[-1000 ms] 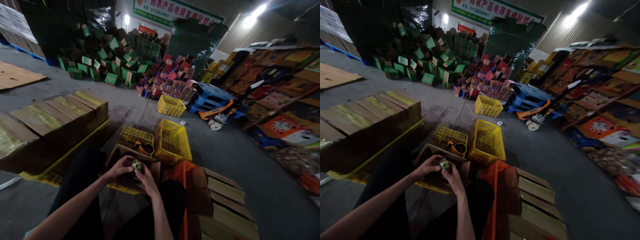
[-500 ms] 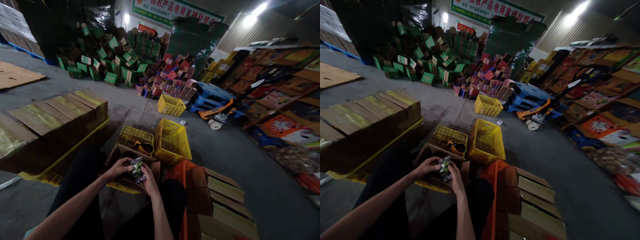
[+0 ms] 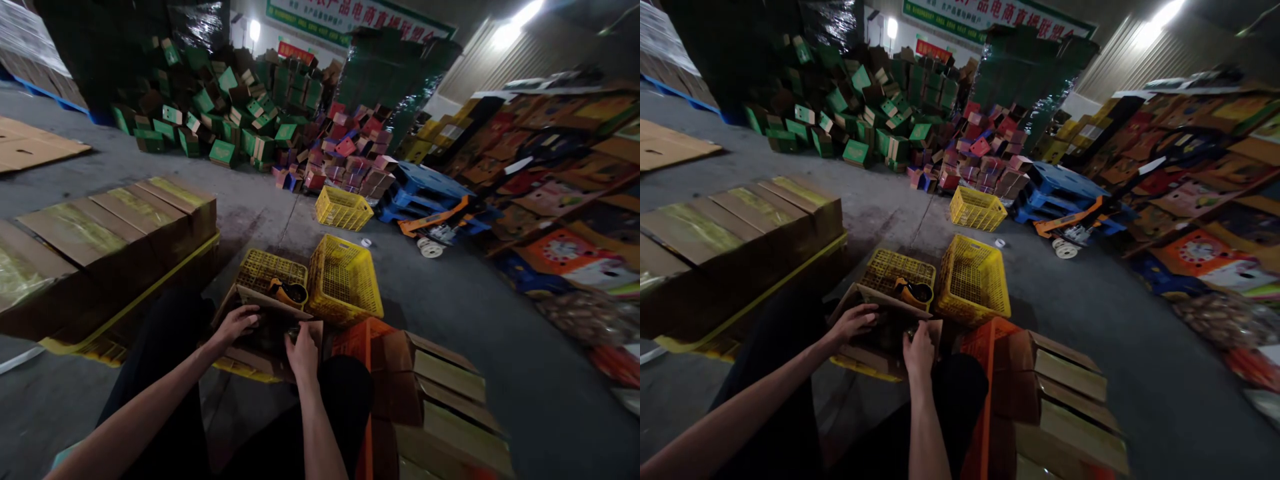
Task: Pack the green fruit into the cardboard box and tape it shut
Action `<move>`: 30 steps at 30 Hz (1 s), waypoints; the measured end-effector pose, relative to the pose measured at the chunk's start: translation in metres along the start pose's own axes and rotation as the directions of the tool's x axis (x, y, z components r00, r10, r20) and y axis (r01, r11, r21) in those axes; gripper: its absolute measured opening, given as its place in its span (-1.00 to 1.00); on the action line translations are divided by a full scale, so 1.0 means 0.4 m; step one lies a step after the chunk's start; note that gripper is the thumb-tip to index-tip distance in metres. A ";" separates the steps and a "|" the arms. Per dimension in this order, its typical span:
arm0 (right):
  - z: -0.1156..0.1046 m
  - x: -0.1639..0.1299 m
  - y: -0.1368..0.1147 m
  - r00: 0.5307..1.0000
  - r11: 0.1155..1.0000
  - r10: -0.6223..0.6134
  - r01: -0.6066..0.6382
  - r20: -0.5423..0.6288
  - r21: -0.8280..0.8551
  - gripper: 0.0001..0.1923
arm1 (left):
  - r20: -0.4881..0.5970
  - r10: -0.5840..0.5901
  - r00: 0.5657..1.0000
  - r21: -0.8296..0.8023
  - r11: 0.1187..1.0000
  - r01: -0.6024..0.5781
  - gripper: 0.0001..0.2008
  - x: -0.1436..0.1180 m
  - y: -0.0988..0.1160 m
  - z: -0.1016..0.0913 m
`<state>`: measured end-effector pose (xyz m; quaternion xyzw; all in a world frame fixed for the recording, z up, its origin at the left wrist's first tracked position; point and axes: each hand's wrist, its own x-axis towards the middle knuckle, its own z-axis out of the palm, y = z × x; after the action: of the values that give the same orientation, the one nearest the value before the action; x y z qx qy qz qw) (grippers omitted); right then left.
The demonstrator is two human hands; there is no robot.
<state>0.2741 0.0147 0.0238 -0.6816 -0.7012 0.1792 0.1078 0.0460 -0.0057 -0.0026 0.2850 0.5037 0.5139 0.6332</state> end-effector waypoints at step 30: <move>0.016 0.018 -0.015 0.966 0.963 -0.179 0.133 0.186 0.234 -0.77 | -0.025 -0.002 1.000 0.022 1.000 0.002 -0.31 -0.007 0.009 -0.001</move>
<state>0.2656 0.0213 0.0195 -0.5856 -0.7363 0.3159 0.1234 0.0444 -0.0072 0.0012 0.2853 0.5174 0.5111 0.6242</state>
